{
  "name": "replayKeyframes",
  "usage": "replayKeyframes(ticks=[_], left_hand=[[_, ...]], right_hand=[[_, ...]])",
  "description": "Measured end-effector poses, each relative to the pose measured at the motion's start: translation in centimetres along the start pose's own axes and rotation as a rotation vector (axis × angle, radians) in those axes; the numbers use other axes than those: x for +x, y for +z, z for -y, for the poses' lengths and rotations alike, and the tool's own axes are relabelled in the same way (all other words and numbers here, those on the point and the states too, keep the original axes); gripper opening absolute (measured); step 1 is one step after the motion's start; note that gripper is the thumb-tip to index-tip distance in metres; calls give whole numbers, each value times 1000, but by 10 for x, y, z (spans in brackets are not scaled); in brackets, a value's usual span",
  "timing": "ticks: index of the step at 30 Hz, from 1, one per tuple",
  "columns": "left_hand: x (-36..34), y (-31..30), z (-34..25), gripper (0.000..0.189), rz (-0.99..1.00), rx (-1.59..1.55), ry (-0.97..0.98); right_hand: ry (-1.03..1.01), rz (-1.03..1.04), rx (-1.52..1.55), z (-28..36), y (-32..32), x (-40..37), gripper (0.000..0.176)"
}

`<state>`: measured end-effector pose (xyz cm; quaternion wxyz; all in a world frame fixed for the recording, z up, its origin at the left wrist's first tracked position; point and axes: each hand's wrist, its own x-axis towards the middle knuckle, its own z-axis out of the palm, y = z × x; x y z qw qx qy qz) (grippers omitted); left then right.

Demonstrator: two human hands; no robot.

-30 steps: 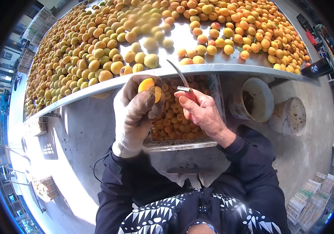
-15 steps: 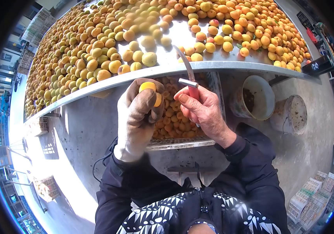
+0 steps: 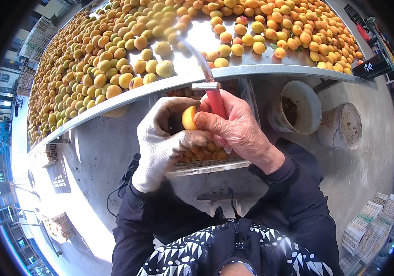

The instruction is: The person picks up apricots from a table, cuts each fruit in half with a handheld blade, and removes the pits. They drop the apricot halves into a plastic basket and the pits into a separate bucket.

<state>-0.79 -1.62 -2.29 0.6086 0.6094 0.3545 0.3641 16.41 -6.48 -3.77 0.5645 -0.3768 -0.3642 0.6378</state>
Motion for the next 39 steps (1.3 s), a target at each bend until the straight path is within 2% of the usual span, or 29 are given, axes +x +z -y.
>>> replayKeyframes(ticks=[3,8,11,13,15,20,22,23,25,26,28,29,32,34,35,37,39], left_hand=[[1,2,4,69,29,37,12],[2,10,6,67,51,15,-4],[5,10,11,57,77,115,80],[9,9,15,54,123,312,215],[10,12,17,53,98,243,166],[17,12,19,47,98,356,107],[25,0,28,45,107,515,-13],[28,-8,36,45,104,669,5],[32,-19,53,47,103,921,11],[35,-26,65,47,124,1027,-34],[37,-36,95,47,152,1194,-109],[35,-37,106,44,164,1233,-180],[30,-48,143,43,245,1266,-241],[30,-49,147,41,338,1260,-351],[29,-50,148,41,334,1261,-351],[28,-46,140,38,277,1216,-232],[28,-36,127,38,218,1208,-129]], right_hand=[[56,76,77,-1,-11,1,33],[55,32,31,3,-14,-1,29],[38,-6,-83,4,-15,-1,24],[30,-39,-133,5,-16,-2,22],[47,-53,-232,6,-21,-1,18],[60,-171,-209,10,-37,-2,12],[18,-265,-453,22,-60,-4,10],[-1,-341,-636,29,-73,-8,10],[-301,-560,-1214,33,-106,-14,15],[-253,-599,-1387,39,-124,-22,16],[2,-607,-1646,52,-158,-41,22],[36,-662,-1715,50,-173,-50,27],[82,-731,-1705,58,-203,-57,29],[-15,-913,-1686,61,-203,-51,30],[-18,-911,-1686,61,-201,-51,30],[-107,-1007,-1200,70,-168,-45,30],[-343,-905,-884,61,-163,-39,21]])
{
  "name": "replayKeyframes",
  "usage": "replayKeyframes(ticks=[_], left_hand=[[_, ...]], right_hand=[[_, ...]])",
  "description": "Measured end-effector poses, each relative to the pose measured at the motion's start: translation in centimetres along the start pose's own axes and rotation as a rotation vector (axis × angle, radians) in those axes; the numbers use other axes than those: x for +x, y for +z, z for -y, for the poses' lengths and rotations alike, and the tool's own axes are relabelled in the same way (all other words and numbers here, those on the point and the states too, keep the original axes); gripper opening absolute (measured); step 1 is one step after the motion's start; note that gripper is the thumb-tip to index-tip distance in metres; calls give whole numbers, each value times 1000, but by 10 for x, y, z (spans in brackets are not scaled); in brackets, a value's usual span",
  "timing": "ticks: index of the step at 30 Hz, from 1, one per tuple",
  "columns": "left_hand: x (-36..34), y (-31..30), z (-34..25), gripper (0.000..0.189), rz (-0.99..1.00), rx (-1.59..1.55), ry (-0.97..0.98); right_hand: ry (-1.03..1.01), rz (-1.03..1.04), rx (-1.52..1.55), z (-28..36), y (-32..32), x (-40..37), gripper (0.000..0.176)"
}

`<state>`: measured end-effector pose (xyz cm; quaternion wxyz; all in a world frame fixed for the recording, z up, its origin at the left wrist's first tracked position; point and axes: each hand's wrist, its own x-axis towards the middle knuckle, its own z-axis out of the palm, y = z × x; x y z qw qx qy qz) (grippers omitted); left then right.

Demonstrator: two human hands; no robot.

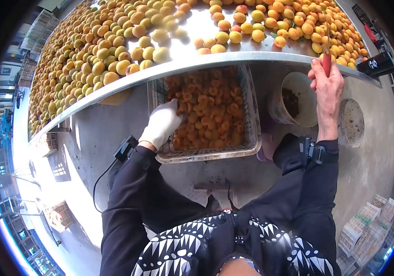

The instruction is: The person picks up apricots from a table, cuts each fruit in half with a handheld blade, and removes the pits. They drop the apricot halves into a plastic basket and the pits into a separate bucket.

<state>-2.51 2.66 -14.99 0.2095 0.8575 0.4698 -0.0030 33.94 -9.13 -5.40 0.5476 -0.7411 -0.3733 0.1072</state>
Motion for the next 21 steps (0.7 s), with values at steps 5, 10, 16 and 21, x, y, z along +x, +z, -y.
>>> replayKeyframes(ticks=[5,10,16,21], left_hand=[[3,-12,-41,40,-11,4,157],[4,-35,-81,26,-352,-190,416],[23,-71,-85,23,-595,-256,357],[79,-90,-96,26,-680,-69,369]], right_hand=[[126,218,452,25,34,-20,7],[198,329,692,41,64,-31,8],[305,363,762,48,77,-35,13],[349,333,746,47,81,-37,13]])
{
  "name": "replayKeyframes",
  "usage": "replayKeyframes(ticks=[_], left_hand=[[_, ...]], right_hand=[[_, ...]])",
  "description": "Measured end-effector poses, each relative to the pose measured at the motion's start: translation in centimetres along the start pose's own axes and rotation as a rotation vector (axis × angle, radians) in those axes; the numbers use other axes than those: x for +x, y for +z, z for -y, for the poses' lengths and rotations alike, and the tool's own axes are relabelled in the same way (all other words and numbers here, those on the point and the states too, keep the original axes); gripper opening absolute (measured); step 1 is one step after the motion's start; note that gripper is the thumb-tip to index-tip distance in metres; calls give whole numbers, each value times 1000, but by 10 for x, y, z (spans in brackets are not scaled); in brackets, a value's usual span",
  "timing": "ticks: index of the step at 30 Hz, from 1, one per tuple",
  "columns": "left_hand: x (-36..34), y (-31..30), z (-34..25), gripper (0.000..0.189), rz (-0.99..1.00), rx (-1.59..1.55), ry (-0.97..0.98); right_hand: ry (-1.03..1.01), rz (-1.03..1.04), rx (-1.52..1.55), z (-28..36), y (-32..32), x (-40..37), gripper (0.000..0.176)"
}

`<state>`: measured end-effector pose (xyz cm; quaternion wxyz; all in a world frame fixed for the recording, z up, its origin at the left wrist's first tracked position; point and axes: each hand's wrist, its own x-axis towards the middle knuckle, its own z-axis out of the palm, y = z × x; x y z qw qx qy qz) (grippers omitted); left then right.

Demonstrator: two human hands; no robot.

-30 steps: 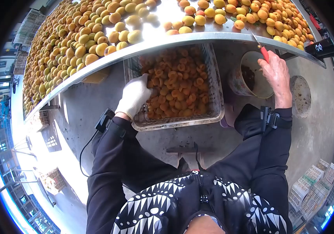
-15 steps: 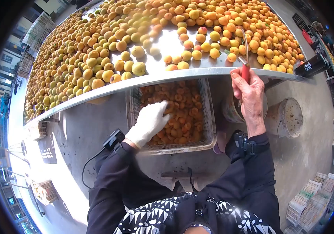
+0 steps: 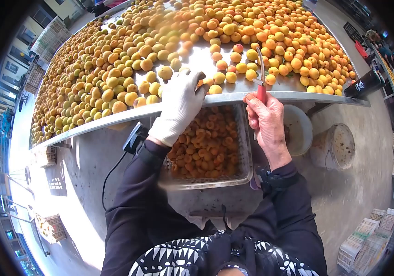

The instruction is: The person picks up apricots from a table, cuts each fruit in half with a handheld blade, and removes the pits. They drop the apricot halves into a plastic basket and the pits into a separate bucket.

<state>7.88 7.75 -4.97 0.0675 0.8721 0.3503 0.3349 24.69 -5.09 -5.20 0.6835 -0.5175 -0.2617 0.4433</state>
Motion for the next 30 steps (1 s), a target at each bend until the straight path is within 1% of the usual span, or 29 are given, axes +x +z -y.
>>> replayKeyframes(ticks=[2,3,5,7,9,13,14,15,17,18,19,20,21,22,23,25,26,27,29,30], left_hand=[[26,13,0,31,78,97,26],[37,22,2,31,77,95,30],[53,42,7,26,229,153,81],[59,58,10,24,248,175,96],[64,69,16,21,308,225,76],[67,76,26,20,320,89,47],[67,76,27,21,317,146,61],[67,71,25,21,317,148,67],[64,53,13,26,359,27,-33],[61,44,6,27,337,-44,-49],[56,30,-4,27,341,-43,-45],[49,12,-17,29,307,-77,6],[42,-4,-29,30,272,-113,56],[36,-16,-37,31,319,-169,65],[28,-24,-44,31,324,-169,62],[12,-34,-58,33,236,-86,167],[6,-38,-59,41,233,-97,175],[0,-43,-62,41,235,-96,170],[-14,-51,-66,44,145,-549,-80],[-20,-55,-68,52,183,-707,-181]], right_hand=[[-2,10,-2,-2,-2,1,13],[-3,20,-4,-1,-3,1,12],[-12,1,-6,0,-3,1,12],[-21,-6,-15,1,-5,2,12],[-28,-27,-8,2,-6,2,11],[-30,-5,-34,2,-8,2,12],[-21,0,-28,3,-7,2,13],[-14,4,-23,3,-7,2,14],[-17,-2,-10,3,-8,1,14],[-26,-39,-22,4,-7,1,16],[-31,-73,-33,4,-4,1,18],[-28,-75,-30,4,-3,1,18],[29,-35,5,5,-1,2,20],[86,6,40,6,1,3,23],[91,5,40,3,3,2,23],[141,229,285,-8,9,0,25],[131,261,351,-11,11,-2,23],[136,263,351,-10,12,-5,23],[179,321,536,-4,16,-12,25],[179,386,563,-4,17,-15,26]])
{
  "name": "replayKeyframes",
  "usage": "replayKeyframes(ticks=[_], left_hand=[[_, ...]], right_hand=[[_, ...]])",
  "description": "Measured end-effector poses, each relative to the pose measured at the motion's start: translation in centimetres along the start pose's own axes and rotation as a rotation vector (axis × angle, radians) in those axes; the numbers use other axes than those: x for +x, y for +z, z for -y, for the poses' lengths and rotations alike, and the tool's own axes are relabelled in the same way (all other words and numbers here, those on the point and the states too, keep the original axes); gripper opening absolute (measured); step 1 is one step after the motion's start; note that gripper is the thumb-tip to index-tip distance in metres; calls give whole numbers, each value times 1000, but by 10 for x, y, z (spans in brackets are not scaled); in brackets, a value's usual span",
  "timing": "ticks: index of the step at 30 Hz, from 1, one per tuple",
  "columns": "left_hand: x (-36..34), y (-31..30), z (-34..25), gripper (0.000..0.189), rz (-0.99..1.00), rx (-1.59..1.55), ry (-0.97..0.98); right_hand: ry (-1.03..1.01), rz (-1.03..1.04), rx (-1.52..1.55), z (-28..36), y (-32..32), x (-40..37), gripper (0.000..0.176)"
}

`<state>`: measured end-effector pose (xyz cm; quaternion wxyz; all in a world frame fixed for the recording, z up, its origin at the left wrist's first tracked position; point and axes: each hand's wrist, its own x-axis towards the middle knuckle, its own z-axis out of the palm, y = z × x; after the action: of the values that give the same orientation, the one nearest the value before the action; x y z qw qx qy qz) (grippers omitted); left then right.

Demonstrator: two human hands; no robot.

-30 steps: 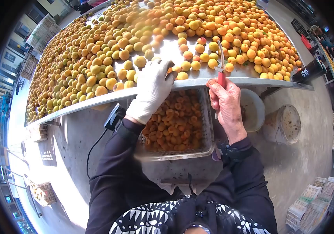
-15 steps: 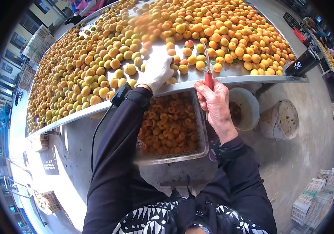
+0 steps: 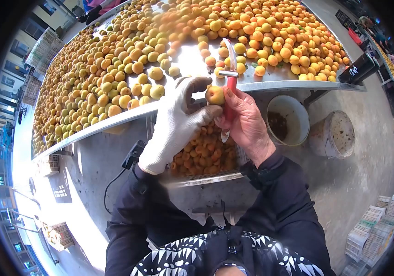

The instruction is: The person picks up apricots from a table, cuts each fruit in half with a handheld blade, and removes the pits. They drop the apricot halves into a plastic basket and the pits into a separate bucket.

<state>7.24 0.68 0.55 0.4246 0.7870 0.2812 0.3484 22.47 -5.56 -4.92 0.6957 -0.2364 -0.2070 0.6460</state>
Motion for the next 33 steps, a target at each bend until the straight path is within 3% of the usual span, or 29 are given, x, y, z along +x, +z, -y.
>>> replayKeyframes(ticks=[3,7,13,16,18,25,26,30,33], left_hand=[[-14,1,1,54,-10,-230,-111],[-23,5,15,56,-101,-215,-47],[-31,1,22,57,-87,-366,-139],[-32,-6,22,55,-154,-470,-150],[-32,-12,22,56,-184,-459,-126],[-36,-34,20,55,-281,-503,-132],[-36,-35,20,55,-288,-492,-121],[-39,-37,25,53,-257,-326,-62],[-44,-36,25,54,-192,-260,-137]], right_hand=[[56,-12,97,-6,9,-5,27],[92,29,120,-15,8,-3,28],[110,-33,6,-16,17,-3,30],[99,33,-202,-18,16,-1,30],[41,-37,-381,-18,23,-4,29],[-150,40,-709,-26,28,-12,29],[-126,27,-731,-25,26,-13,39],[-148,49,-848,-16,35,-14,32],[-128,53,-836,-14,44,-18,32]])
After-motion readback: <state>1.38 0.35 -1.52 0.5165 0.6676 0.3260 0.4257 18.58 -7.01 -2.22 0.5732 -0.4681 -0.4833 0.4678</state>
